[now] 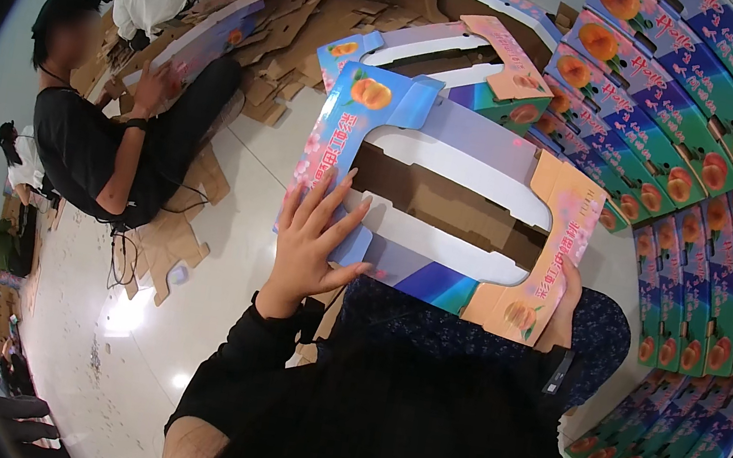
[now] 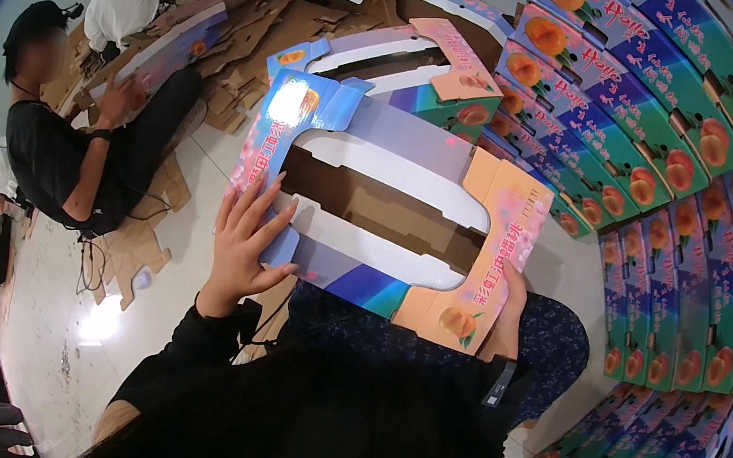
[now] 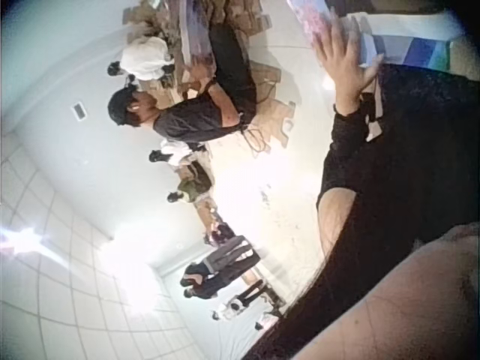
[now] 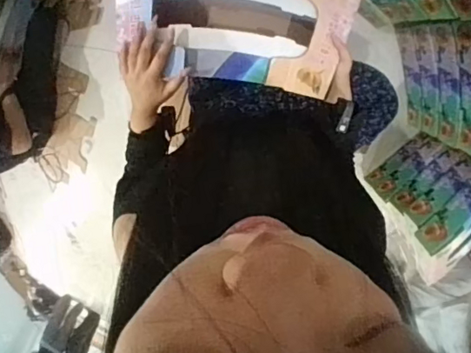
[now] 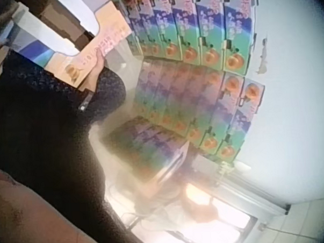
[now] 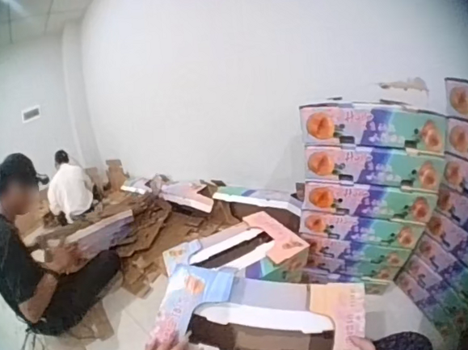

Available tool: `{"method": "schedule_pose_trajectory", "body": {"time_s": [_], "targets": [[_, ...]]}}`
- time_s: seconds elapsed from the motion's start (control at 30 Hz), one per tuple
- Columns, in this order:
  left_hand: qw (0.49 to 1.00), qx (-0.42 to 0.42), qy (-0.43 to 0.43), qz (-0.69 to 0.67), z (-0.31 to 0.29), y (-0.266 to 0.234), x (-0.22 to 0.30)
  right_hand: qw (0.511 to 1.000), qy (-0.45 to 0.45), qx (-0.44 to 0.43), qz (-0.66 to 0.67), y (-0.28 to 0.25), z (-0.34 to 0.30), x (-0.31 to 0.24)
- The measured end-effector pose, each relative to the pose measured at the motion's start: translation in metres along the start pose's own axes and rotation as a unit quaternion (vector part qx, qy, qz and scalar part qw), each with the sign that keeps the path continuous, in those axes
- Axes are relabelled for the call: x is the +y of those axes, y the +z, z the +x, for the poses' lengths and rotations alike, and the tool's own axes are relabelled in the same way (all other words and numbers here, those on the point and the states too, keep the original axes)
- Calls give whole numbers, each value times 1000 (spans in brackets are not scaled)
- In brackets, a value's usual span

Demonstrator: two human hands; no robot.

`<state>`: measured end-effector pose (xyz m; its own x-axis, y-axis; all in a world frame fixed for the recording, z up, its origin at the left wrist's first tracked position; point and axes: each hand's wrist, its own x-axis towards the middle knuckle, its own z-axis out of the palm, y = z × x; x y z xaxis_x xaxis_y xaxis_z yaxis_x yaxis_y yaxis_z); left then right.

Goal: Folding and stacking cardboard fruit boxes.

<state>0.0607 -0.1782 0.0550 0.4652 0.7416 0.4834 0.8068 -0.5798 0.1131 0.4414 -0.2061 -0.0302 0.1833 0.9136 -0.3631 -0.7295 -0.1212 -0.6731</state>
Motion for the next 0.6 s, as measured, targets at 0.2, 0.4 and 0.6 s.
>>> {"method": "schedule_pose_trajectory", "body": {"time_s": [0.2, 0.4, 0.6], "targets": [[997, -42, -34, 52, -8, 12, 1, 997, -67, -22, -17, -7, 1, 5], [991, -78, -111, -24, 26, -17, -5, 992, -123, -27, -25, -8, 0, 8], [998, -46, -21, 44, 103, -30, -28, 984, -159, -66, -55, 1, -4, 2]]}}
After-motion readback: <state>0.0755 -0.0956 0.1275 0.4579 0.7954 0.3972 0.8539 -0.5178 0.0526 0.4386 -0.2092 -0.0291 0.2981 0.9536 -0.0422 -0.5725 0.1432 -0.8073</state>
